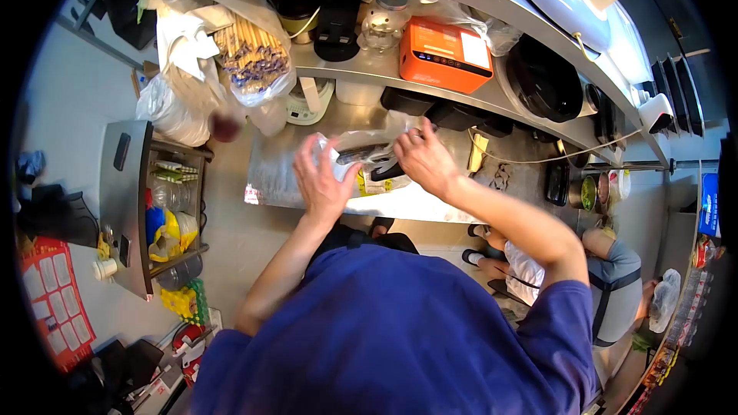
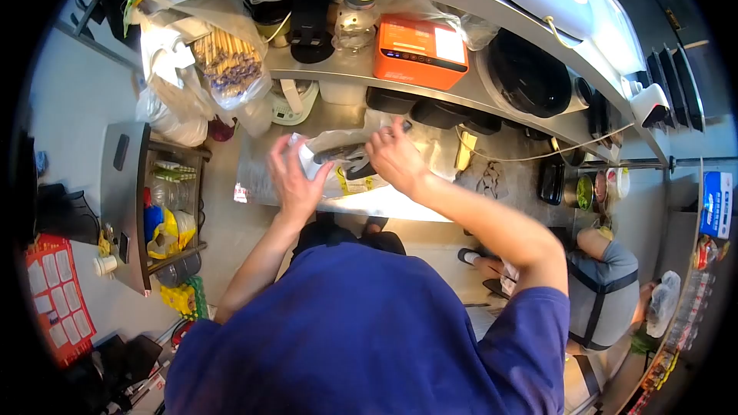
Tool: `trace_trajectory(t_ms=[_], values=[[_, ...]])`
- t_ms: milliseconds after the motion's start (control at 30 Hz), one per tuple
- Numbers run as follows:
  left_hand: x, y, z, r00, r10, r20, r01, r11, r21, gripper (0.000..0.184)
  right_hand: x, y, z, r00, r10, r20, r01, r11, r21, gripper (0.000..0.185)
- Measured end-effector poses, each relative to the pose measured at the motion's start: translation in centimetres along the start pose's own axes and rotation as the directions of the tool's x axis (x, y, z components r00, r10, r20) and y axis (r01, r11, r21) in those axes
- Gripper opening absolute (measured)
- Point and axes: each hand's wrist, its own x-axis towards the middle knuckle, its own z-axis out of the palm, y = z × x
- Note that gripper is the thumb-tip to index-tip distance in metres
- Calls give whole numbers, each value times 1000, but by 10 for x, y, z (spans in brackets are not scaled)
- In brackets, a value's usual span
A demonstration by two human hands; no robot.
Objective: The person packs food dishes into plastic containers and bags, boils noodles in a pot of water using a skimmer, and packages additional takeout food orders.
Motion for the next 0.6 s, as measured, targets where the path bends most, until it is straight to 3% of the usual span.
trace_trajectory(t_ms=[33, 67, 133, 233, 267, 333, 400, 467, 533, 567, 600], values=[[2, -1, -4, 983, -118, -139, 144, 970, 196, 52, -15, 4, -6, 988, 95, -124, -75, 984, 159, 21], [-4, -13, 6, 983, -121, -136, 147, 969, 199, 52, -35, 3, -2, 958, 247, -142, -194, 931, 311, 28], [-18, -51, 43, 824, -566, -23, 557, 816, -152, 58, -71, -2, 21, 842, 539, -42, -440, 728, 526, 34], [-25, -69, 56, 857, -506, 99, 515, 826, -229, 61, -114, -29, 133, 529, 789, 311, -791, 328, 516, 48], [-15, -46, 51, 886, -464, -5, 444, 852, -278, 53, -121, -39, 168, 527, 788, 319, -790, 317, 524, 48], [-6, -24, 52, 850, -525, 34, 515, 817, -261, 50, -127, -55, 227, 349, 789, 505, -909, 154, 387, 55], [-5, -18, 66, 807, -587, 68, 584, 776, -238, 47, -127, -67, 256, 338, 779, 529, -914, 137, 382, 60], [-2, -30, 95, 867, -493, 77, 497, 866, -56, 42, -122, -72, 259, 337, 769, 544, -905, 105, 412, 62], [3, -41, 114, 848, -518, 112, 523, 852, -20, 40, -103, -67, 218, 404, 907, 116, -806, 293, 514, 69], [2, -44, 121, 815, -562, 142, 567, 824, 11, 37, -87, -54, 177, 379, 905, 192, -617, 93, 781, 59], [-2, -48, 126, 815, -562, 143, 566, 824, 15, 37, -71, -42, 134, 440, 868, 231, -372, -57, 926, 46]])
